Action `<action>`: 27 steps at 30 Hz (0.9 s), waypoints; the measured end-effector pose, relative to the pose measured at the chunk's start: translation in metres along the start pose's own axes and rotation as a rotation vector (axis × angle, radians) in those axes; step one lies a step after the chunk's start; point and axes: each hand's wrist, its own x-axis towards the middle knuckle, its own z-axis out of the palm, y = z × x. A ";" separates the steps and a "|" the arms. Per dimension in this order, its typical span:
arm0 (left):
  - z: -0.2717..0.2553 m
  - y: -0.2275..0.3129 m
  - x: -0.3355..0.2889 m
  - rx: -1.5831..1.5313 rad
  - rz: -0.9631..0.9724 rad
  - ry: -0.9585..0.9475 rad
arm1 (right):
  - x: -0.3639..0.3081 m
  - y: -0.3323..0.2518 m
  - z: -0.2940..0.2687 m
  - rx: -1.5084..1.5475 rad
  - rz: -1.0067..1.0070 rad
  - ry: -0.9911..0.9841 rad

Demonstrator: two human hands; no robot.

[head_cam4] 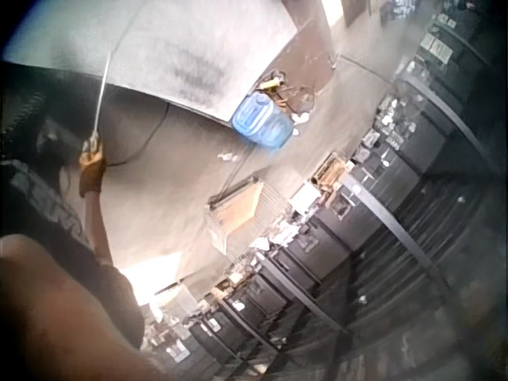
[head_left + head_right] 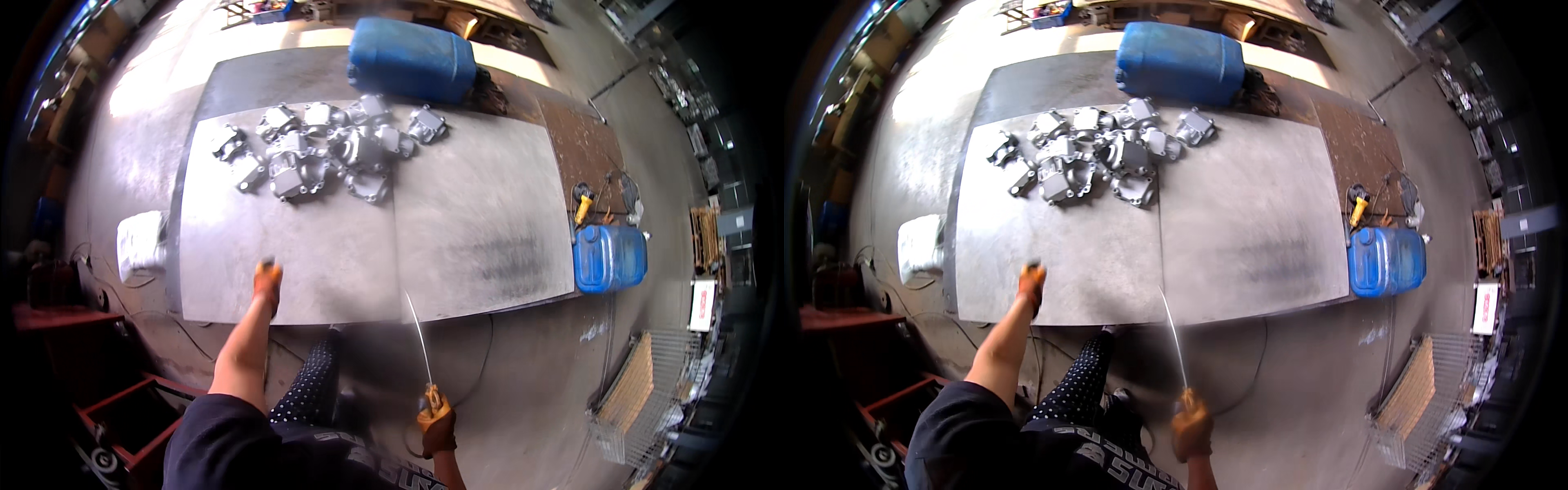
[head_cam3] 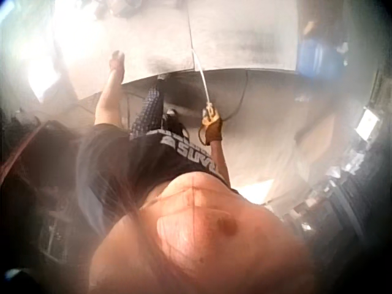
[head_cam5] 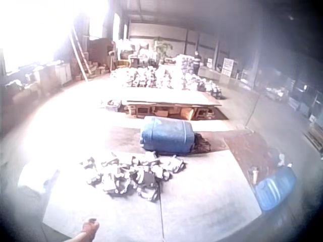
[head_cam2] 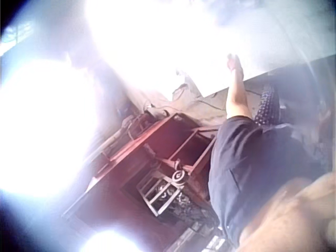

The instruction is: The person uses a handheld air nozzle to blow dust or debris off small metal engine or machine housings. The person picks up individual housings from a metal shelf, places them on a metal table, blows them clean, and then returns them to the shelf.

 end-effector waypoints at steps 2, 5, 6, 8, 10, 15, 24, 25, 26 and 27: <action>-0.068 -0.089 -0.061 0.210 -0.173 0.003 | 0.005 0.004 0.002 0.177 -0.036 -0.019; -0.155 -0.144 -0.170 0.771 -0.216 -0.087 | 0.044 -0.036 -0.003 0.038 -0.140 -0.103; -0.181 -0.160 -0.200 0.762 -0.250 -0.110 | 0.055 -0.063 -0.005 -0.093 -0.160 -0.048; -0.232 -0.203 -0.263 0.726 -0.330 -0.170 | 0.075 -0.121 -0.007 -0.373 -0.179 0.069; -0.271 -0.249 -0.323 0.507 -0.363 -0.081 | 0.092 -0.140 0.001 -0.418 -0.246 0.115; -0.332 -0.310 -0.465 0.269 -0.512 0.124 | 0.034 -0.118 0.055 -0.569 -0.644 -0.164; -0.390 -0.357 -0.617 0.103 -0.715 0.561 | -0.101 0.004 0.160 -0.551 -1.035 -0.666; -0.398 -0.365 -0.627 0.052 -0.701 0.627 | -0.112 0.013 0.166 -0.639 -1.064 -0.643; -0.402 -0.376 -0.639 0.005 -0.705 0.702 | -0.141 0.007 0.158 -0.702 -1.085 -0.697; -0.415 -0.386 -0.642 -0.038 -0.683 0.767 | -0.170 -0.007 0.148 -0.758 -1.103 -0.723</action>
